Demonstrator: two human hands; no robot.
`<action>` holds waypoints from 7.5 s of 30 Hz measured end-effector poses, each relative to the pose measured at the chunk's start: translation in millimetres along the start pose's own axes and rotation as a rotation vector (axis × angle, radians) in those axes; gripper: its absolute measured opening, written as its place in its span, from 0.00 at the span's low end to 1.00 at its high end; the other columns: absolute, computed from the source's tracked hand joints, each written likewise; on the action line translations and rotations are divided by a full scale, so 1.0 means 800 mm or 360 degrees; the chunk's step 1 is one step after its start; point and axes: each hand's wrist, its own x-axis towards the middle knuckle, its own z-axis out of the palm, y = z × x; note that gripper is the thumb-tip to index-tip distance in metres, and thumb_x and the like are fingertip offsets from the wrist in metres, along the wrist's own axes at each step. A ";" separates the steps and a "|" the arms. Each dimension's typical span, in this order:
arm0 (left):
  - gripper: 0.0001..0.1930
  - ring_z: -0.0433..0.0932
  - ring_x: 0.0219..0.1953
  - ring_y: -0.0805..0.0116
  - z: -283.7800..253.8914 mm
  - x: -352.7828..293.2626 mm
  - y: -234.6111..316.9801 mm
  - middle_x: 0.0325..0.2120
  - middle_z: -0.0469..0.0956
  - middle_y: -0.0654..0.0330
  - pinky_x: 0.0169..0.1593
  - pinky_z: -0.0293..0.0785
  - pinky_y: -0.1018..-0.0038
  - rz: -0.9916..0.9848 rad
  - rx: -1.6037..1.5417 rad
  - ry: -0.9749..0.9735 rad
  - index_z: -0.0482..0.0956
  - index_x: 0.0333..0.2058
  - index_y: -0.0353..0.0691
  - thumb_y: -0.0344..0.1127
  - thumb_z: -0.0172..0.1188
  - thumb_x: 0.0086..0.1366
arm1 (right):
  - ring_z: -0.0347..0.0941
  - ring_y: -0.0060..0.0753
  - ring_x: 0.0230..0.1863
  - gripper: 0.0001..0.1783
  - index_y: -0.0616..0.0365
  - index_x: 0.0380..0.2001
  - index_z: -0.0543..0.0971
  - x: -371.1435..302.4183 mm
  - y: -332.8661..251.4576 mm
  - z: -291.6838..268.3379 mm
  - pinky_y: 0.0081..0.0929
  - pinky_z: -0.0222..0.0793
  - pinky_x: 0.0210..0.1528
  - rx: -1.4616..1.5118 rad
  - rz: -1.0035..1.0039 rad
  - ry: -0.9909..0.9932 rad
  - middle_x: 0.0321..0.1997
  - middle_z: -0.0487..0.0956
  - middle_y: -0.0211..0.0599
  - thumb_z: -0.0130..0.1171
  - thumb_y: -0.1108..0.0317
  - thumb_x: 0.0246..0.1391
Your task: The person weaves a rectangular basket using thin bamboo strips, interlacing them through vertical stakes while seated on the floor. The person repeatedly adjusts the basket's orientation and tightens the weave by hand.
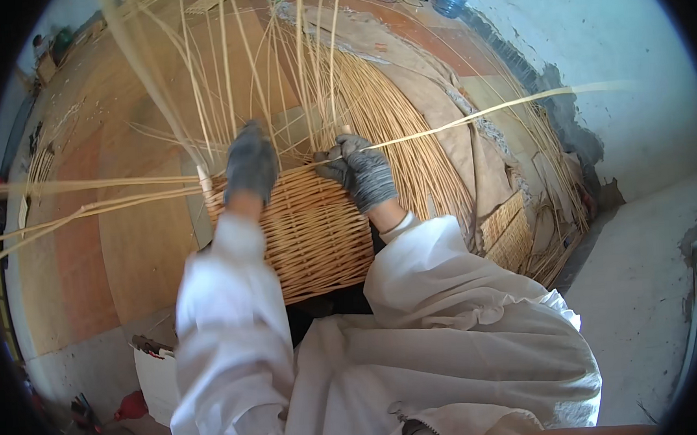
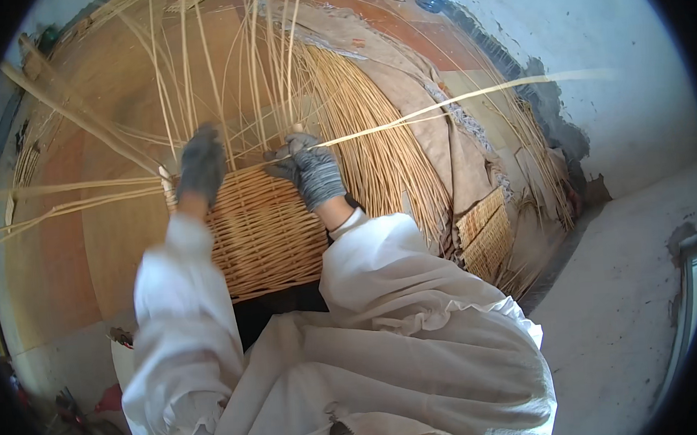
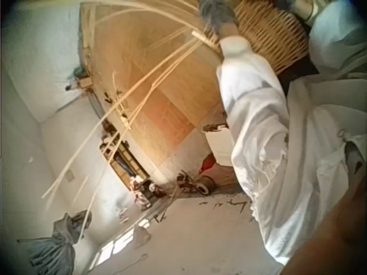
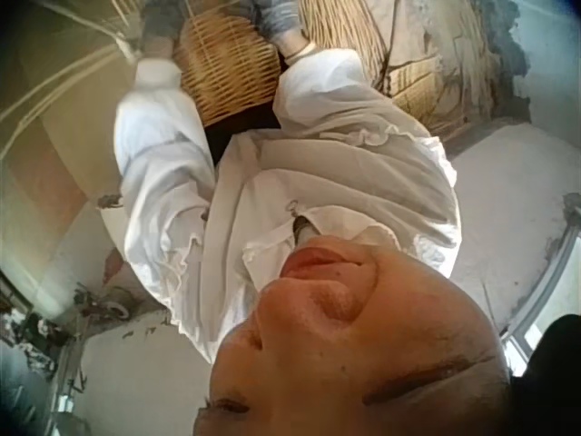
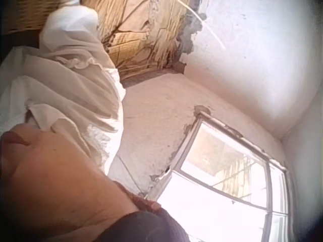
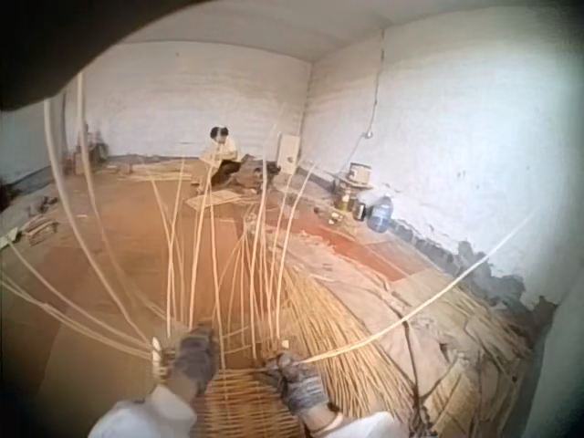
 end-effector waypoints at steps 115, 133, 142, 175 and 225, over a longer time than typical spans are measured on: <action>0.25 0.76 0.38 0.55 0.003 0.031 0.106 0.32 0.77 0.53 0.44 0.69 0.63 -0.0851 -0.0330 -0.0764 0.74 0.43 0.44 0.58 0.46 0.59 | 0.76 0.46 0.39 0.11 0.67 0.39 0.72 0.090 -0.143 -0.132 0.33 0.77 0.36 -0.0083 0.0817 0.0544 0.35 0.76 0.54 0.51 0.73 0.53; 0.22 0.77 0.30 0.65 0.044 0.081 0.133 0.27 0.77 0.52 0.32 0.75 0.72 -0.1053 -0.1549 -0.0714 0.69 0.48 0.35 0.37 0.60 0.56 | 0.74 0.37 0.41 0.13 0.63 0.40 0.74 -0.012 -0.190 -0.027 0.33 0.73 0.41 -0.1708 -0.0053 -0.0635 0.38 0.77 0.39 0.55 0.74 0.49; 0.16 0.74 0.40 0.53 0.003 0.069 0.258 0.37 0.73 0.45 0.45 0.70 0.63 0.0063 -0.0888 -0.0294 0.73 0.39 0.34 0.41 0.52 0.59 | 0.73 0.34 0.38 0.16 0.53 0.36 0.80 0.109 -0.137 -0.027 0.28 0.68 0.42 -0.2506 0.0533 -0.1039 0.37 0.78 0.39 0.60 0.56 0.45; 0.17 0.72 0.39 0.69 0.007 -0.195 0.012 0.41 0.72 0.54 0.43 0.70 0.76 -0.1136 -0.1579 0.0884 0.67 0.49 0.34 0.32 0.53 0.62 | 0.73 0.53 0.39 0.26 0.60 0.35 0.73 -0.060 -0.069 -0.014 0.39 0.67 0.41 -0.2383 -0.0894 0.0505 0.33 0.76 0.52 0.48 0.44 0.53; 0.31 0.61 0.51 0.52 0.009 -0.109 0.016 0.47 0.65 0.48 0.55 0.56 0.57 -0.0704 -0.0005 0.0474 0.74 0.46 0.40 0.58 0.58 0.50 | 0.71 0.32 0.34 0.13 0.62 0.42 0.71 0.207 0.085 0.066 0.23 0.71 0.41 -0.2521 -0.0950 -0.0352 0.31 0.73 0.38 0.52 0.74 0.51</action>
